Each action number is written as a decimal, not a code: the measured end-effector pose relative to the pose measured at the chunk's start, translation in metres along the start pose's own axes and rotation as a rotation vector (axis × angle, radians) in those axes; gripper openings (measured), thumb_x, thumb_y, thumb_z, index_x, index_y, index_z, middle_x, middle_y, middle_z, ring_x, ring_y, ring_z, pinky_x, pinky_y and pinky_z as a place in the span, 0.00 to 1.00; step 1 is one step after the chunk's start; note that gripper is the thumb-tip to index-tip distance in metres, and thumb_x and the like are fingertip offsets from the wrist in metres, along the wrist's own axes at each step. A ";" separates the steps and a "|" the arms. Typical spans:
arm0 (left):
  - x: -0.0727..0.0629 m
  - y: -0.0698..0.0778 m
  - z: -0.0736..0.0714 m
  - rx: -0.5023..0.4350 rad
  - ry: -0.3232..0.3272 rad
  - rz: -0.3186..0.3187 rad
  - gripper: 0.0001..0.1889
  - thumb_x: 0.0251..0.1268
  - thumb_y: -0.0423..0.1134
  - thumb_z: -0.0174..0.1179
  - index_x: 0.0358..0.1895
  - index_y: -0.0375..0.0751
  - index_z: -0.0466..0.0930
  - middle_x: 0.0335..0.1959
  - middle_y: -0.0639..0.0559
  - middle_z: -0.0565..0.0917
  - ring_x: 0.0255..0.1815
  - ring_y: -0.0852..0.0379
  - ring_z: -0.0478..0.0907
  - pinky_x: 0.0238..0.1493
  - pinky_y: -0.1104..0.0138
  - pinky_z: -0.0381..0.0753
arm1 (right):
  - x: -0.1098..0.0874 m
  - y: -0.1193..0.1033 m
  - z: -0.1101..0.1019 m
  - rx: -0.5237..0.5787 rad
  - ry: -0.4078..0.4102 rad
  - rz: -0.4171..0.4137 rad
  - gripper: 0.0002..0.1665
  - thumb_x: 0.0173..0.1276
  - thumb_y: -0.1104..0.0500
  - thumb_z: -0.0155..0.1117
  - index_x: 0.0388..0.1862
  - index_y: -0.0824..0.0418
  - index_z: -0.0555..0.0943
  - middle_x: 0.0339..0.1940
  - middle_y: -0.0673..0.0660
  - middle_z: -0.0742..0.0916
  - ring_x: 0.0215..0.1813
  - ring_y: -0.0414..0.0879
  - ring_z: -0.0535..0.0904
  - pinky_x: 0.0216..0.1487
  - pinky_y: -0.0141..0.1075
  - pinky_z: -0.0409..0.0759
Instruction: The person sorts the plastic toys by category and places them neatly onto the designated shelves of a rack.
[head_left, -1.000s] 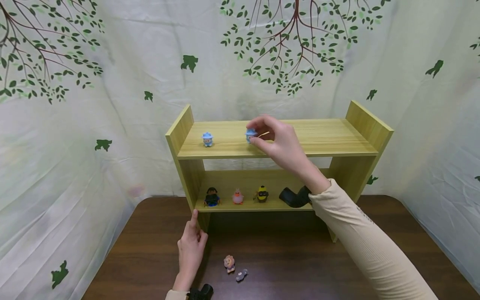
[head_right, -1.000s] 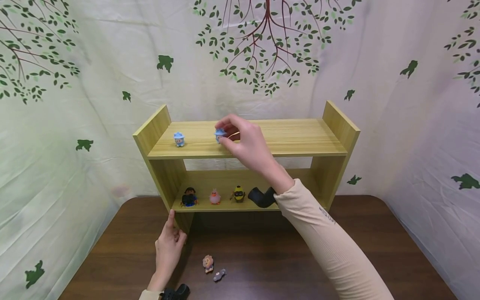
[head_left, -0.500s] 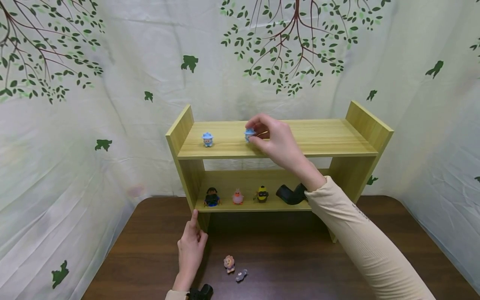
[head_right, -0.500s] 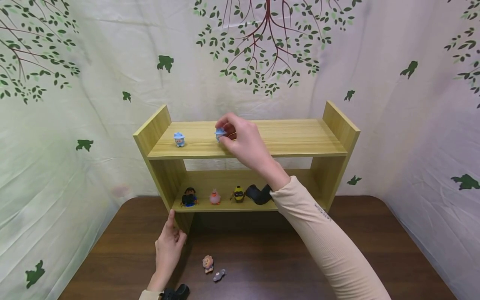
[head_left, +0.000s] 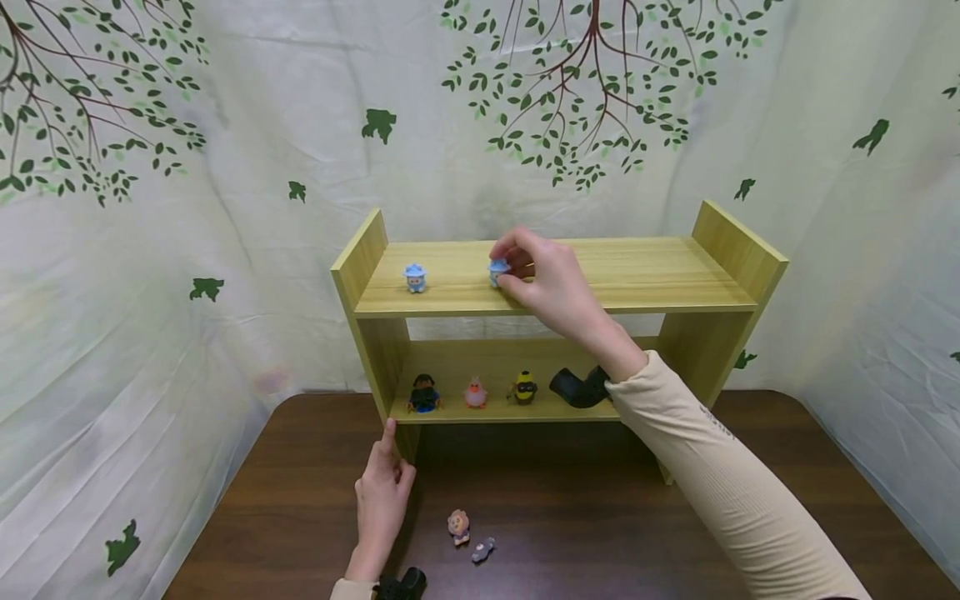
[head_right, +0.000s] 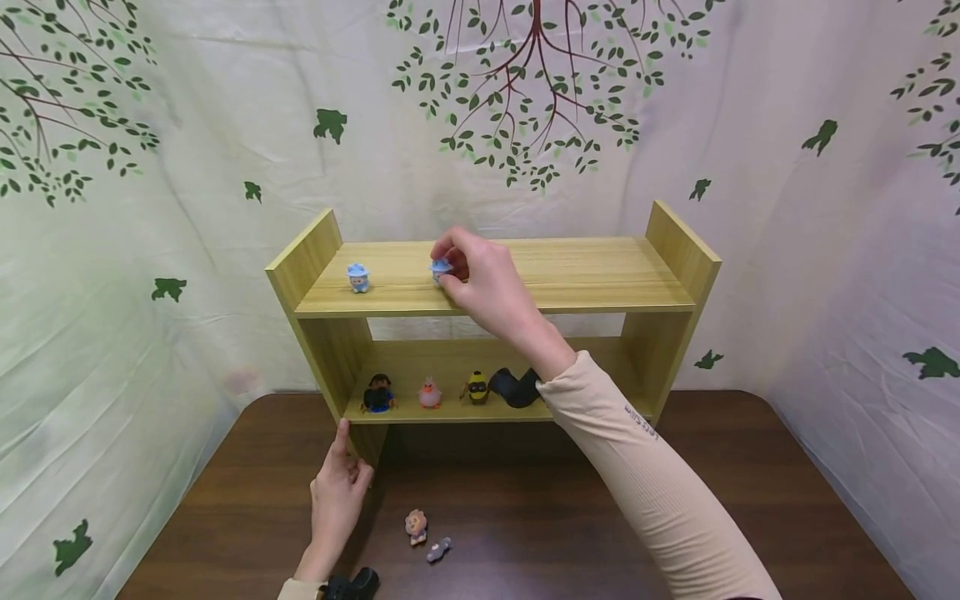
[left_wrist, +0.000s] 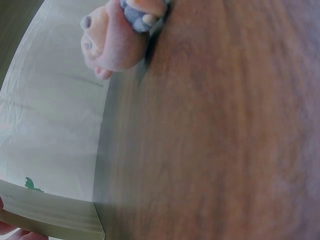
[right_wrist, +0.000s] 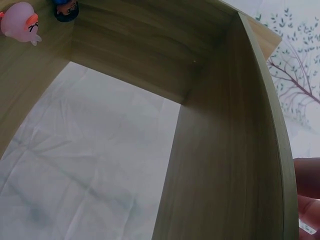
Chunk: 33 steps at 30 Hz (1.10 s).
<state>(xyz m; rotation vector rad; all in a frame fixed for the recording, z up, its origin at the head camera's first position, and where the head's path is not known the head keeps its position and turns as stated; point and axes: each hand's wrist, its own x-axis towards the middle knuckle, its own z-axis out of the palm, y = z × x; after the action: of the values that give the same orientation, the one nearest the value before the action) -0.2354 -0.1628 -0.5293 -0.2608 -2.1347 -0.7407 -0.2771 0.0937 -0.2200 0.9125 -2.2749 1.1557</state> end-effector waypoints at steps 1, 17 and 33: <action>0.000 0.000 0.000 -0.002 -0.001 -0.003 0.49 0.49 0.18 0.57 0.75 0.56 0.51 0.27 0.51 0.65 0.18 0.64 0.55 0.17 0.70 0.57 | 0.000 0.000 0.000 -0.003 -0.003 -0.002 0.10 0.62 0.72 0.63 0.43 0.67 0.77 0.38 0.58 0.84 0.39 0.45 0.80 0.45 0.33 0.78; 0.001 0.000 0.000 -0.008 0.011 0.013 0.49 0.49 0.17 0.57 0.75 0.55 0.52 0.27 0.51 0.65 0.18 0.64 0.55 0.16 0.70 0.57 | -0.003 0.000 -0.002 0.036 -0.005 0.017 0.13 0.62 0.71 0.63 0.46 0.69 0.77 0.41 0.59 0.83 0.44 0.48 0.80 0.48 0.36 0.78; 0.001 0.000 0.000 -0.019 0.006 -0.009 0.49 0.49 0.18 0.56 0.75 0.58 0.51 0.27 0.52 0.65 0.18 0.63 0.55 0.17 0.69 0.57 | -0.009 0.001 -0.010 0.134 0.045 0.029 0.15 0.61 0.72 0.63 0.48 0.72 0.77 0.45 0.63 0.82 0.47 0.49 0.79 0.52 0.35 0.76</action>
<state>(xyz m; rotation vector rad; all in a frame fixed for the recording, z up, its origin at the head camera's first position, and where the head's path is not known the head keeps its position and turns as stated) -0.2357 -0.1628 -0.5284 -0.2588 -2.1254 -0.7660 -0.2704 0.1058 -0.2202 0.8961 -2.2025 1.3419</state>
